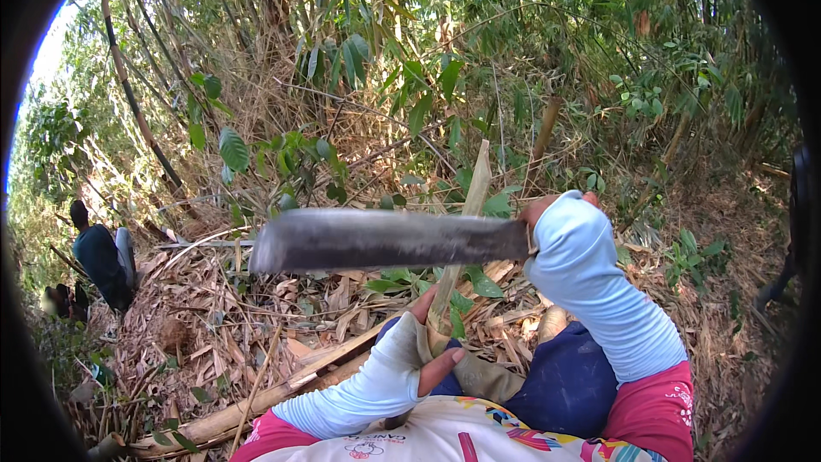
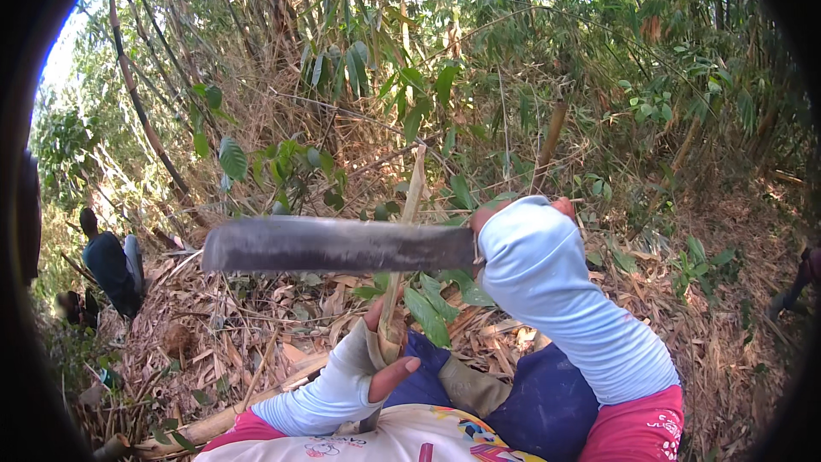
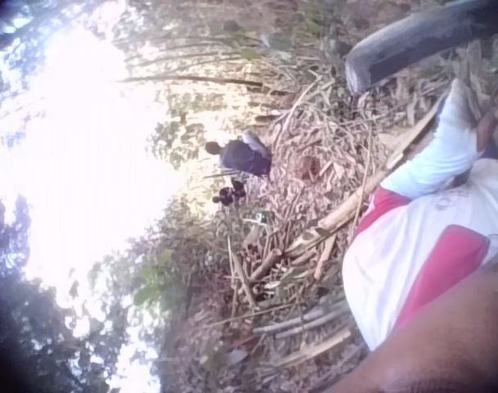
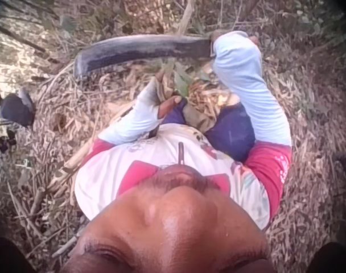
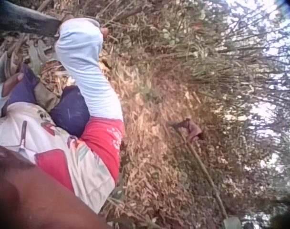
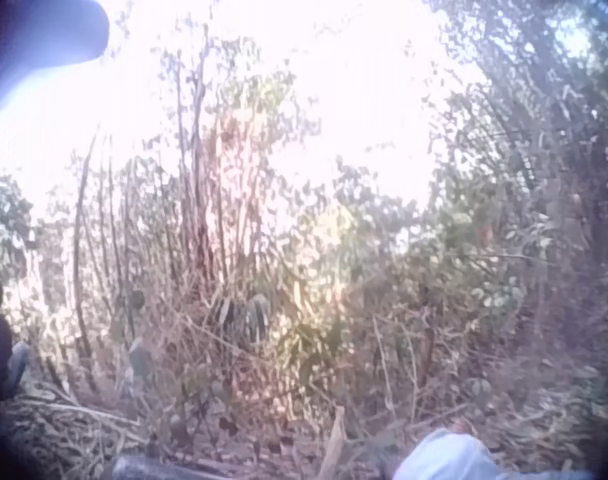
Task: The person uses a large machete to split a long piece of bamboo into thinner strips. They hold the bamboo vertically and repeatedly strike it with the machete to separate the material. The task is performed in a forest environment with another person visible in the background.
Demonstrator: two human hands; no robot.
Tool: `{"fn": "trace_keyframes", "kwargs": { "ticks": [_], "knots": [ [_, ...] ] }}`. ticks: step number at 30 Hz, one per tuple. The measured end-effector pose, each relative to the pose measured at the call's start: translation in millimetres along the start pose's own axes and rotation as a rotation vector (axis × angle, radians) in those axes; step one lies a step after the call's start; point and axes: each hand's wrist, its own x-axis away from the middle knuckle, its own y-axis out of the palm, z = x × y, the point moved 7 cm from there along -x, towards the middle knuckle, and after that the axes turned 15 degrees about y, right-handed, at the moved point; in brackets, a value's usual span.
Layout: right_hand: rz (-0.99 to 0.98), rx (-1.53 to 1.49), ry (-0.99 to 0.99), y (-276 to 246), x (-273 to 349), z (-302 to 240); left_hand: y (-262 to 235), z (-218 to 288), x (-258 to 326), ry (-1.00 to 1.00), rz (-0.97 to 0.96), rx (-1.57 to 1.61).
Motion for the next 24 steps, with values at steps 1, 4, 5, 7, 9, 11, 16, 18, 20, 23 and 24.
{"fn": "trace_keyframes", "kwargs": {
  "ticks": [1, 4, 5, 7, 9, 11, 16, 18, 20, 23, 24],
  "knots": [
    [-0.020, -0.050, 0.022, -5, -3, 3, 0, 0, -1, 0.011, -0.006, -0.012],
    [-0.018, -0.087, -0.089, 10, 12, -7, 1, -8, 2, -0.015, -0.027, 0.017],
    [-0.026, -0.005, -0.169, 5, 18, -18, 0, -11, 4, -0.033, -0.033, 0.035],
    [-0.012, -0.038, -0.164, 2, 16, -17, -1, -14, 6, -0.042, -0.019, 0.019],
    [-0.019, -0.087, -0.100, 1, 9, -10, -1, -9, 3, -0.021, -0.001, 0.026],
    [-0.043, -0.149, 0.023, 5, 0, 6, 1, 2, -6, 0.034, 0.022, 0.055],
    [-0.059, -0.030, -0.079, 4, 7, -6, 1, -14, 5, -0.019, -0.011, 0.064],
    [-0.123, 0.037, 0.009, 10, -2, 2, 2, -10, 3, -0.058, -0.036, 0.050],
    [0.021, -0.124, 0.047, -14, -5, 10, 4, -9, 2, -0.102, -0.015, 0.077],
    [-0.113, -0.076, 0.020, -5, -2, 5, 5, -15, 7, -0.097, 0.016, 0.146],
    [-0.037, -0.086, -0.045, -4, 2, 1, 4, -17, 9, -0.109, 0.023, 0.138]
  ]
}}
